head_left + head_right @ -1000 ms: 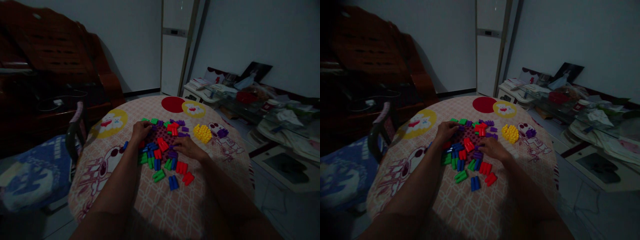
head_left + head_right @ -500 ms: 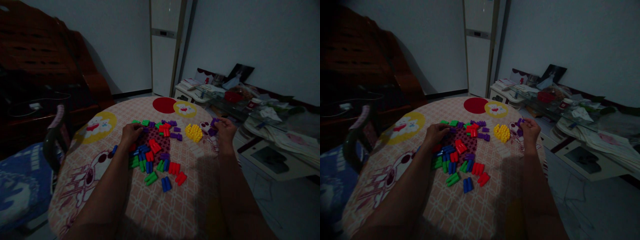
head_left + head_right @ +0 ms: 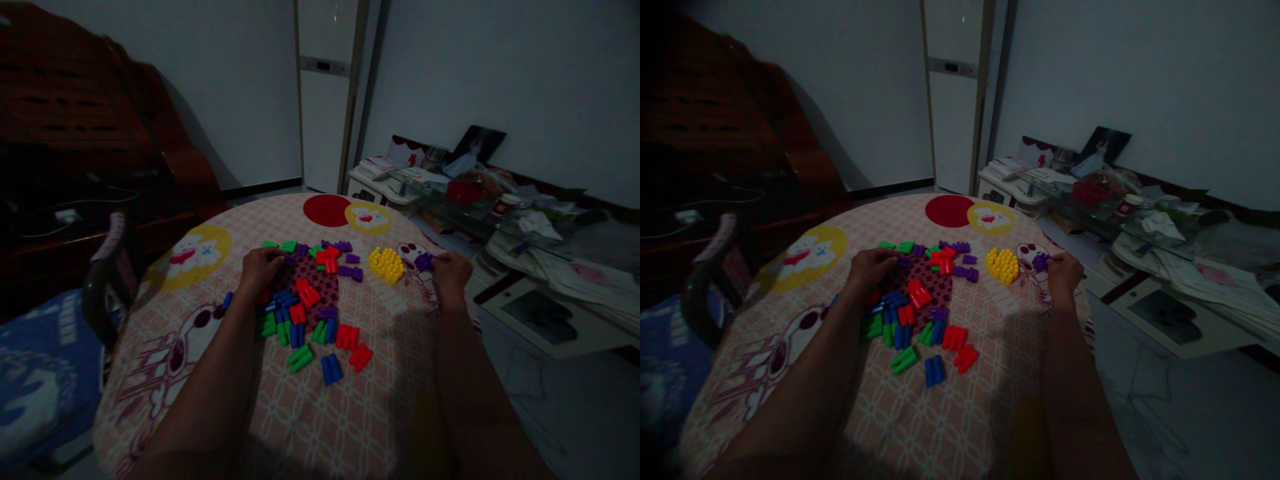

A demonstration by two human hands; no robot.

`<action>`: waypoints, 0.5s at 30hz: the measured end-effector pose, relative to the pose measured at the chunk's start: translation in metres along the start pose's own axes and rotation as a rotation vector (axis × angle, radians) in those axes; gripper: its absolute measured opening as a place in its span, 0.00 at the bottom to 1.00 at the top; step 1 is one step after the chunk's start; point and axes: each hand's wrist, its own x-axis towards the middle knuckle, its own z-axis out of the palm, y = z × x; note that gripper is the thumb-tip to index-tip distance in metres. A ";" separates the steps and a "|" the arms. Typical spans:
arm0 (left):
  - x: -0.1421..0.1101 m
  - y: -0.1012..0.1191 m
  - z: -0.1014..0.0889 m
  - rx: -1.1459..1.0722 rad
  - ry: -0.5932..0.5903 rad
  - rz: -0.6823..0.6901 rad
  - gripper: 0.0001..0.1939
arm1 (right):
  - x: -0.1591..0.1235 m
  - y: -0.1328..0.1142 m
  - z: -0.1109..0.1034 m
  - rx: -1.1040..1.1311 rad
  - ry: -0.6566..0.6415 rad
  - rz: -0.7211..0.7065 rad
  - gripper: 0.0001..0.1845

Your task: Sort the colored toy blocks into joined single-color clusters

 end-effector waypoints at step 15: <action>0.000 -0.002 0.002 -0.019 0.001 -0.023 0.18 | -0.003 -0.012 0.001 0.064 0.100 -0.082 0.13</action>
